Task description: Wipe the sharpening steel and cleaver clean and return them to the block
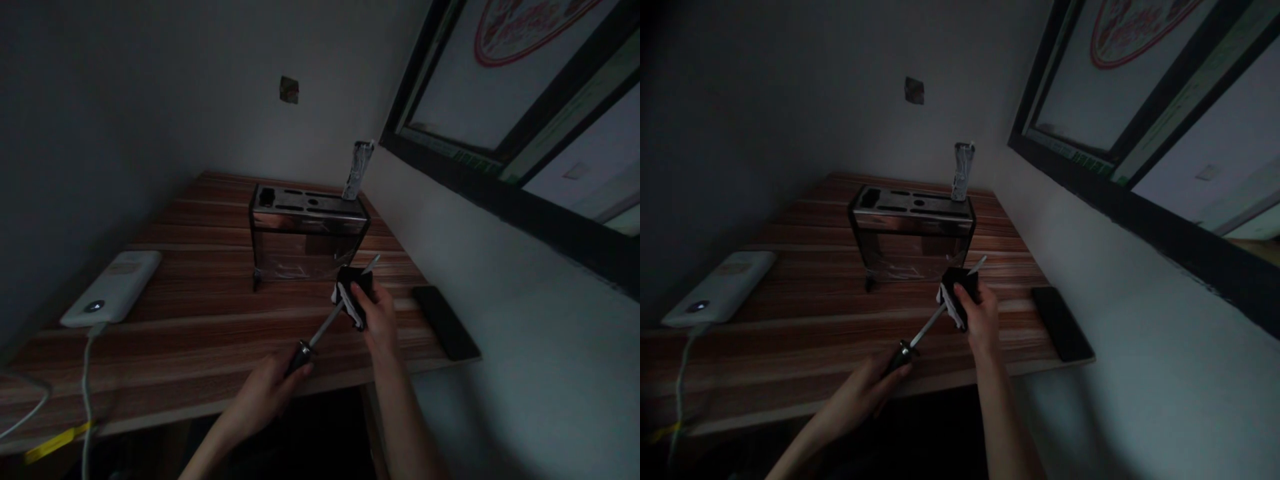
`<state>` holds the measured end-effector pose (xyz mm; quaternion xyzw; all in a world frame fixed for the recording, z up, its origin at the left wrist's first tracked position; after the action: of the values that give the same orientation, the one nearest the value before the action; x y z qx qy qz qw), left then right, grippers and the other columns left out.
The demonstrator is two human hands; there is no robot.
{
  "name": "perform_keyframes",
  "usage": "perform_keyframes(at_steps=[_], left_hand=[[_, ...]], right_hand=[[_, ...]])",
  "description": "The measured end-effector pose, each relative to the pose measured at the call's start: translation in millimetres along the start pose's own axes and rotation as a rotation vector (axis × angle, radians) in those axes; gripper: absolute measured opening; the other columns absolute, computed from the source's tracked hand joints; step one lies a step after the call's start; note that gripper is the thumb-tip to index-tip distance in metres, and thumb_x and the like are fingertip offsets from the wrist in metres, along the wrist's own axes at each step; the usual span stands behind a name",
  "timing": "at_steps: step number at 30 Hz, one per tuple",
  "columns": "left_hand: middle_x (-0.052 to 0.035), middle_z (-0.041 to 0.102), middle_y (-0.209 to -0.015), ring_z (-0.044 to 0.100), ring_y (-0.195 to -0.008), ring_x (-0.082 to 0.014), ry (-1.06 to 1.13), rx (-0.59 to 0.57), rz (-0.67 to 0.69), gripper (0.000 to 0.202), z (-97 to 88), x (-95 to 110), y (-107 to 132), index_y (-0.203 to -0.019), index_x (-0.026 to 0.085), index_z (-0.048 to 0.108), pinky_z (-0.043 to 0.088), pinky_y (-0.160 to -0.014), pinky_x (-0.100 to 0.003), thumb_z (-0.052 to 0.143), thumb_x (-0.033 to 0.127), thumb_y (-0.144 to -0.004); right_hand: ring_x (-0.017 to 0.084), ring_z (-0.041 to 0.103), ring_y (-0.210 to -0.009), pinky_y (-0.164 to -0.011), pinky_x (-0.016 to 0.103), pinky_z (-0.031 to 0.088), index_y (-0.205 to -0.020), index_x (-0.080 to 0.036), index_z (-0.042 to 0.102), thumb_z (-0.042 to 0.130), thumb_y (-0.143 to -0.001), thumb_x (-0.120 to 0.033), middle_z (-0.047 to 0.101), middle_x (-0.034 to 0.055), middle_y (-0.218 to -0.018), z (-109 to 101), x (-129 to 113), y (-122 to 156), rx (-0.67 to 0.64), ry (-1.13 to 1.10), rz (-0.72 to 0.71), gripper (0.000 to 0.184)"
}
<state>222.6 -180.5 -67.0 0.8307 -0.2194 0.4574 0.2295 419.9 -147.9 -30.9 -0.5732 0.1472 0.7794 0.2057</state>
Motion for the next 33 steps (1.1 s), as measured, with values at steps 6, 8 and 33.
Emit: perform_keyframes(at_steps=[6, 8, 33], left_hand=[[-0.0037, 0.069, -0.088, 0.063, -0.083, -0.0208, 0.002, 0.001, 0.016, 0.031, -0.4, -0.4, 1.6, -0.100, 0.020, 0.059, 0.045, -0.075, -0.026, 0.041, 0.043, -0.088], [-0.0051, 0.070, -0.091, 0.063, -0.087, -0.0221, 0.005, 0.006, 0.019, 0.031, -1.1, 0.8, 2.3, -0.099, 0.020, 0.059, 0.044, -0.077, -0.026, 0.043, 0.044, -0.088], [0.0067, 0.047, -0.051, 0.046, -0.041, -0.0110, 0.096, -0.065, -0.074, 0.029, 3.2, -0.1, -0.5, -0.082, 0.018, 0.050, 0.036, -0.046, -0.021, 0.041, 0.045, -0.089]], right_hand=[[0.014, 0.063, -0.051, -0.047, 0.023, 0.049, -0.073, -0.017, 0.070, 0.080, -0.057, -0.033, 0.072, 0.0007, -0.065, -11.2, -17.5, -18.6, 0.070, -0.004, -0.096, 0.025], [0.013, 0.062, -0.050, -0.046, 0.023, 0.048, -0.072, -0.017, 0.070, 0.079, -0.057, -0.033, 0.071, 0.0000, -0.063, -16.2, -22.4, -24.4, 0.098, -0.002, -0.118, 0.024], [0.012, 0.061, -0.051, -0.046, 0.021, 0.047, -0.069, -0.018, 0.068, 0.078, -0.060, -0.039, 0.069, 0.0003, -0.062, 1.2, 12.9, -1.5, 0.016, -0.002, -0.006, 0.025]])
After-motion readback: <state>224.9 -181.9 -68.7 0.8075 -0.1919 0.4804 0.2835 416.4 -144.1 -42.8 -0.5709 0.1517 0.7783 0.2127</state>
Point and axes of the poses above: each hand's wrist, its own y-axis away from the middle knuckle, its own z-axis out of the palm, x = y × z, the point moved 5 cm from there along -y, towards the middle knuckle
